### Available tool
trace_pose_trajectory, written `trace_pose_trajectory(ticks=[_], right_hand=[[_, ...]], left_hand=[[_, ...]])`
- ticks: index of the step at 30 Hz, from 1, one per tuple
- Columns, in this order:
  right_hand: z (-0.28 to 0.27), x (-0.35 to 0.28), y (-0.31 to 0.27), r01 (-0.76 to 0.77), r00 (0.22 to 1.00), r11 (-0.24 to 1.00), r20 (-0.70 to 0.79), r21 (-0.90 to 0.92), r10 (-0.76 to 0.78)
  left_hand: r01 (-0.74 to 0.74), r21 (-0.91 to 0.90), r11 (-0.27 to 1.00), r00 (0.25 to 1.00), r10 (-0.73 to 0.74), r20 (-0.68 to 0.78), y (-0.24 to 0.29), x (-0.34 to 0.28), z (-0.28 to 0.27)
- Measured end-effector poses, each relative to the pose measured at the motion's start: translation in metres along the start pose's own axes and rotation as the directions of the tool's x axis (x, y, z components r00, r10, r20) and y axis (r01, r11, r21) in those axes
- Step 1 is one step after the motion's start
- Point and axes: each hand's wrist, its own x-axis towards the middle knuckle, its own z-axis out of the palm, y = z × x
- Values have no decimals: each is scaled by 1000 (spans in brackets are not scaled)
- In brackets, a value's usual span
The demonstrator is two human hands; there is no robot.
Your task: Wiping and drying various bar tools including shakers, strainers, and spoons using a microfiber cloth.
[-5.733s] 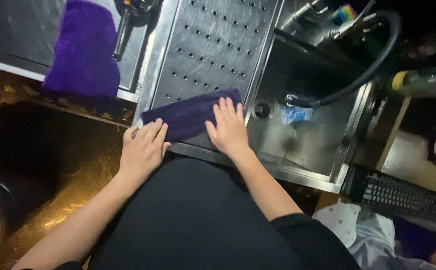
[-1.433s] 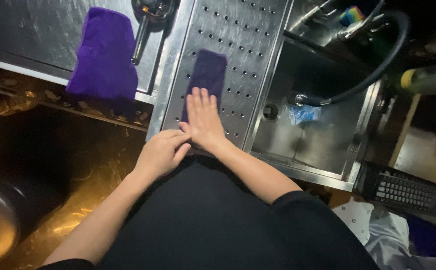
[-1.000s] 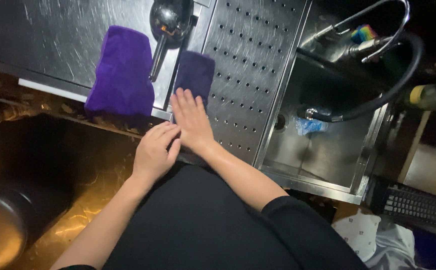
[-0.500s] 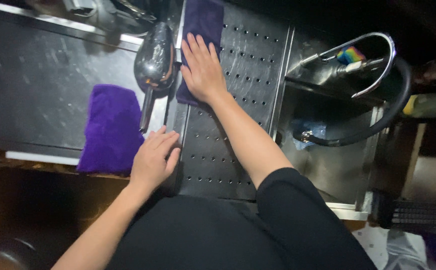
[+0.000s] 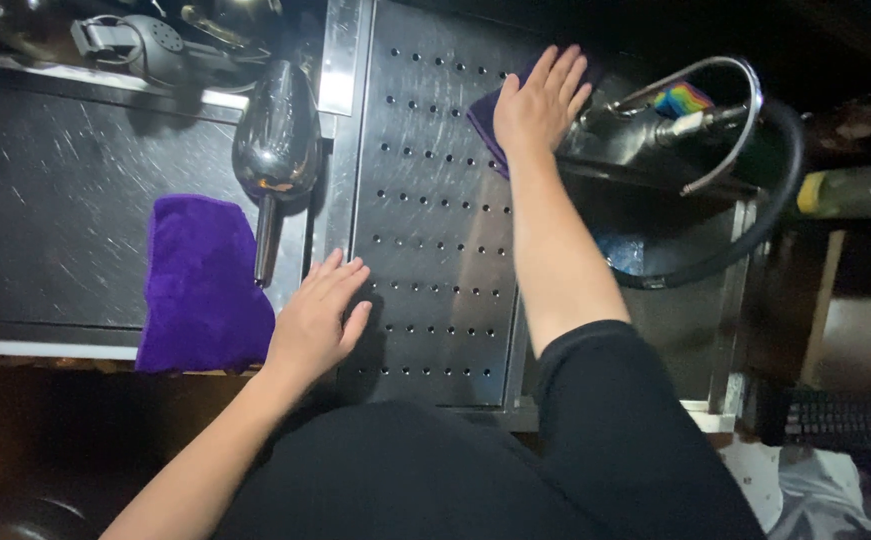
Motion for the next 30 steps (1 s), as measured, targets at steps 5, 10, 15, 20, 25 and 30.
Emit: trace_pose_trajectory(ticks=[5, 10, 15, 20, 25, 30], right_hand=[[13, -48, -2, -140, 990, 990, -7, 16, 140], [23, -148, 9, 135, 991, 985, -32, 108, -132], [71, -249, 18, 563, 812, 822, -240, 81, -532], [93, -324, 5, 850, 521, 474, -238, 230, -819], [96, -364, -23, 789, 603, 550, -169, 275, -780], [70, -379, -28, 766, 643, 621, -182, 167, -744]], left_hand=[[-6, -30, 1000, 996, 9, 89, 18, -22, 2], [21, 45, 999, 996, -24, 81, 22, -36, -13], [46, 133, 990, 998, -50, 24, 30, -71, -13], [-4, 98, 995, 996, -5, 90, 41, -95, -5], [-68, 146, 987, 997, 62, 52, 44, -107, -2], [-67, 130, 989, 998, 65, 21, 42, -121, 6]])
